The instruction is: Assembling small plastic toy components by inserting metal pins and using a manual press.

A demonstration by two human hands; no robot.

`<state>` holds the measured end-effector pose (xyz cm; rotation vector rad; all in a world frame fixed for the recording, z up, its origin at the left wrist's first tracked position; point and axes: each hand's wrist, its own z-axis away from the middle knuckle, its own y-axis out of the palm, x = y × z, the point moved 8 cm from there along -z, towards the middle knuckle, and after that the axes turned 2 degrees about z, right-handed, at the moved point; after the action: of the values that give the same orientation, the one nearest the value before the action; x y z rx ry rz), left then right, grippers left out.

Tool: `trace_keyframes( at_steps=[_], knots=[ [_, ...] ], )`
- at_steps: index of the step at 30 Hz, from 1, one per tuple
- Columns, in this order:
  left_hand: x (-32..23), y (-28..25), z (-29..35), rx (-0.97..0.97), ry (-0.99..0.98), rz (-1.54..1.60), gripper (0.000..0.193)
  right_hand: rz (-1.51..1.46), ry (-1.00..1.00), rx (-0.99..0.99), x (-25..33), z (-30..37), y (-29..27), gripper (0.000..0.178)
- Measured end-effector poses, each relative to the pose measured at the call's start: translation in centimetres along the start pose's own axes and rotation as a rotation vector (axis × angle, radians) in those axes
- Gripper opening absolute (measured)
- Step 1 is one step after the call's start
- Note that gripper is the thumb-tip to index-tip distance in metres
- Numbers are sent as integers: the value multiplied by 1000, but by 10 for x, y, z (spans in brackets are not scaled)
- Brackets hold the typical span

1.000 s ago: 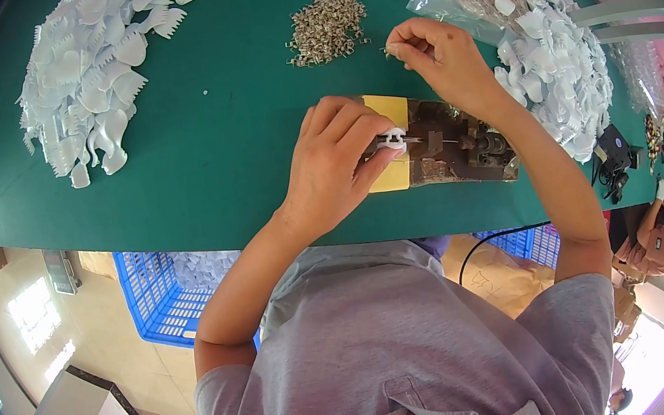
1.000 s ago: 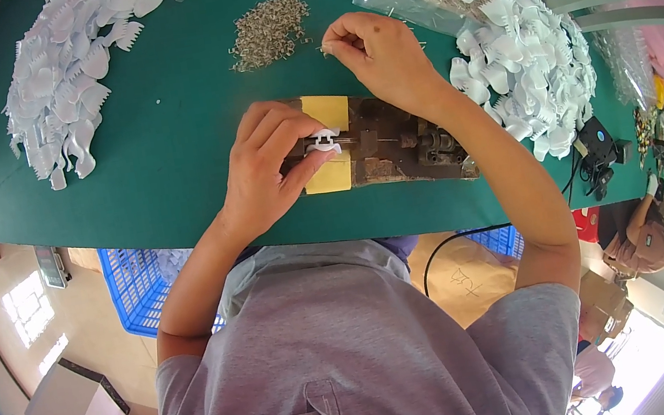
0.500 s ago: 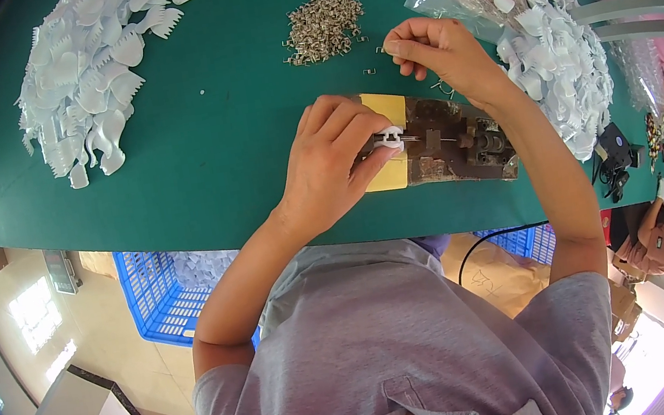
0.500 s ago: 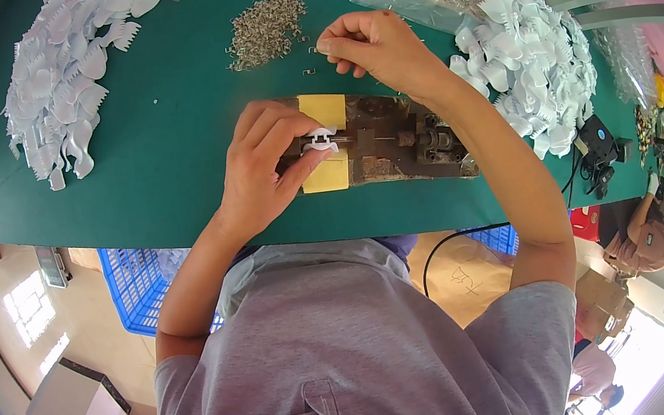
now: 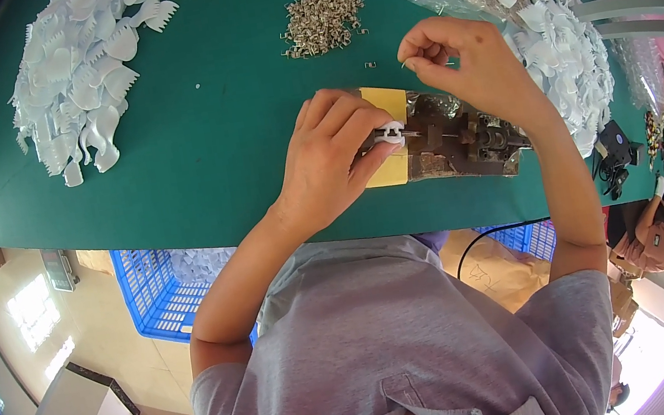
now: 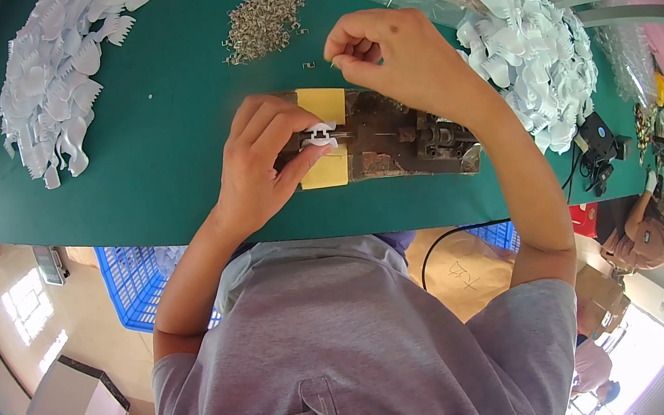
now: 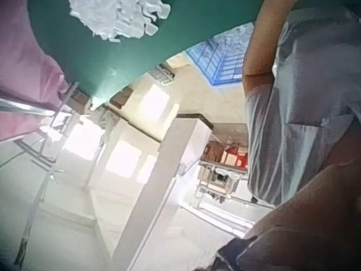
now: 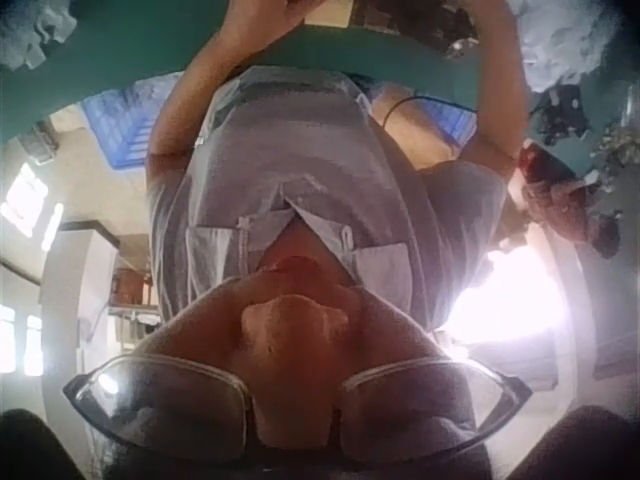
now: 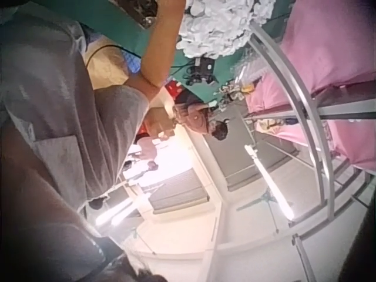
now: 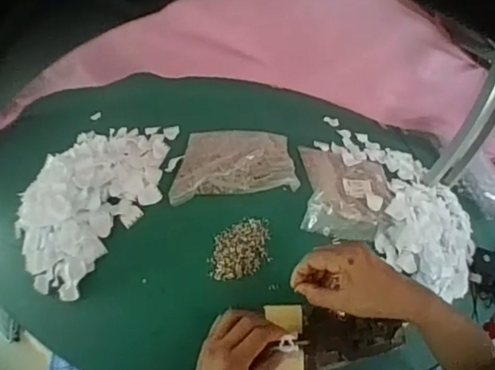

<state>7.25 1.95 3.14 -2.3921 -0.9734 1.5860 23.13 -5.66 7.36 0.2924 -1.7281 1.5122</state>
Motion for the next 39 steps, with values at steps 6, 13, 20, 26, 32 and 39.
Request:
trace_keyframes(
  at_steps=[6, 13, 20, 26, 32, 39],
  knots=[
    [3, 0, 1, 0, -24, -11, 29, -52, 2, 138, 32, 30, 21, 7],
    [5, 0, 0, -21, -70, 15, 36, 103, -2, 158, 43, 35, 31, 9],
    [7, 0, 3, -27, -66, 20, 44, 136, -39, 75, 48, 40, 35, 8],
    [6, 0, 2, -19, -71, 39, 47, 220, -162, -217, 60, 60, 41, 10],
    [9, 0, 3, -35, -79, 57, 49, 336, -151, -168, 63, 53, 40, 10],
    [9, 1, 2, -17, -126, 53, 45, 251, 52, 231, 44, 14, 31, 10]
  ],
)
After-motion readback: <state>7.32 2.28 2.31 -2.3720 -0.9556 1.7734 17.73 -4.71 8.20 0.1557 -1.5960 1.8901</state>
